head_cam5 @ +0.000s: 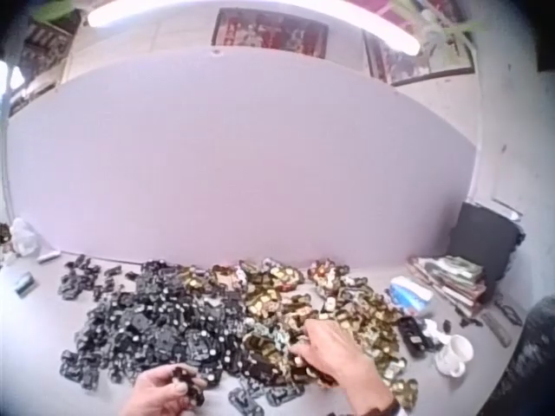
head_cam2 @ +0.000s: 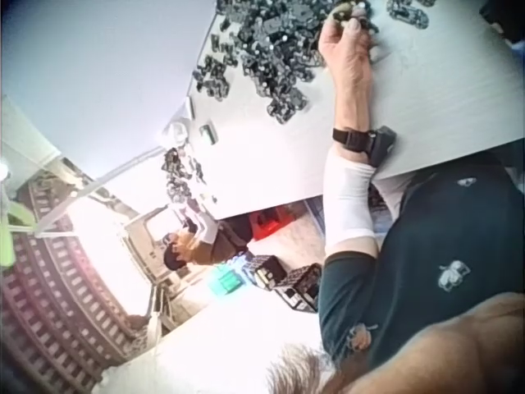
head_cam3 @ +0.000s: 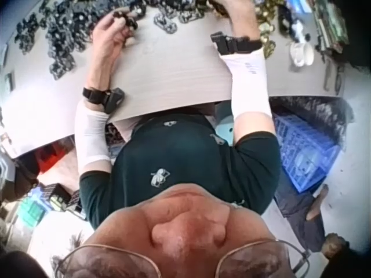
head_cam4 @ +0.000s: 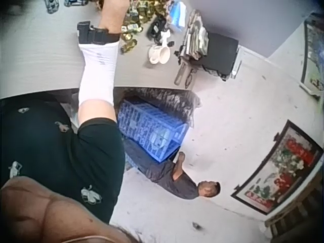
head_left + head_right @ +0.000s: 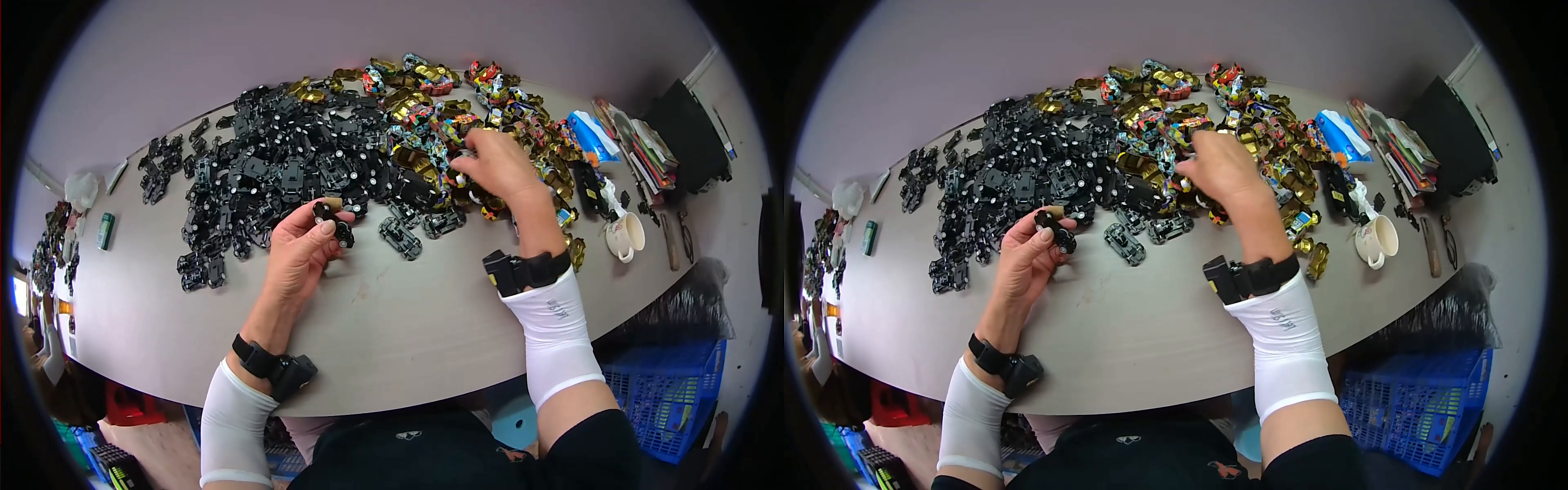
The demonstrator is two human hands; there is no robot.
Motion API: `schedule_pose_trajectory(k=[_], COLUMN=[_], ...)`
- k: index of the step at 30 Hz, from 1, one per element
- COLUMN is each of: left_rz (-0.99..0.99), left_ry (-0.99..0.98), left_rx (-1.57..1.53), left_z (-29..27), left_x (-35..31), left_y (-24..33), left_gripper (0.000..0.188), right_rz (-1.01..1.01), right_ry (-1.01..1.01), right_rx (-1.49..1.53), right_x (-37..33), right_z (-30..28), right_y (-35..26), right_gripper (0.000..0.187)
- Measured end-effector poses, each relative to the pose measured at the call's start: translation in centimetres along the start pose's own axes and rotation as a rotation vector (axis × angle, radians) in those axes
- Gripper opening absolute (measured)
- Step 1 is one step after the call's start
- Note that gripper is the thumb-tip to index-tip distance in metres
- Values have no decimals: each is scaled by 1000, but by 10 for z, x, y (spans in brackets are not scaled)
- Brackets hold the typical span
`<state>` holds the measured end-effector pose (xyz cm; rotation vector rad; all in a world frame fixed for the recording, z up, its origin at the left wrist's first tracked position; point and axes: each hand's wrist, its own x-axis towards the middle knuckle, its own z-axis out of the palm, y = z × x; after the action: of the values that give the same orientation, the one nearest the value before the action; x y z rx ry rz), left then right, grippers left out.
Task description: Assembling small plastic toy cars by snapping various chassis and shell components together at a workbench.
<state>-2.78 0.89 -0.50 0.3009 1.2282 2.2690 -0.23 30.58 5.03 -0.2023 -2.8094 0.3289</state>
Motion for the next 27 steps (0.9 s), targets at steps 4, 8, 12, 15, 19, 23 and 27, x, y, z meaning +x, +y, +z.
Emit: schedule_pose_trajectory(k=[4, 8, 12, 15, 19, 23, 27], left_rz=[11, -14, -1, 43, -19, -30, -8], left_ry=[-60, -68, -60, -38, -72, -93, -92], left_rx=[35, 39, 4, -3, -93, -90, -159], left_z=[-6, -5, -6, -4, -3, -1, -1], left_x=[0, 0, 1, 0, 0, 0, -1], left_y=[1, 2, -2, -1, 4, 2, 3], left_gripper=[35, 35, 33, 33, 32, 29, 33], right_rz=[-20, 5, 111, -82, -245, -260, -405], right_ry=[-255, -186, -134, -211, -353, -324, -250], right_rx=[184, 119, 173, 273, 72, 67, 91], right_x=[6, 5, 1, -3, -12, -17, -10], right_z=[-5, -14, -27, -26, -11, 1, 8], right_y=[-21, -11, -3, -16, -41, -40, -33], right_gripper=[22, 16, 14, 17, 27, 33, 20])
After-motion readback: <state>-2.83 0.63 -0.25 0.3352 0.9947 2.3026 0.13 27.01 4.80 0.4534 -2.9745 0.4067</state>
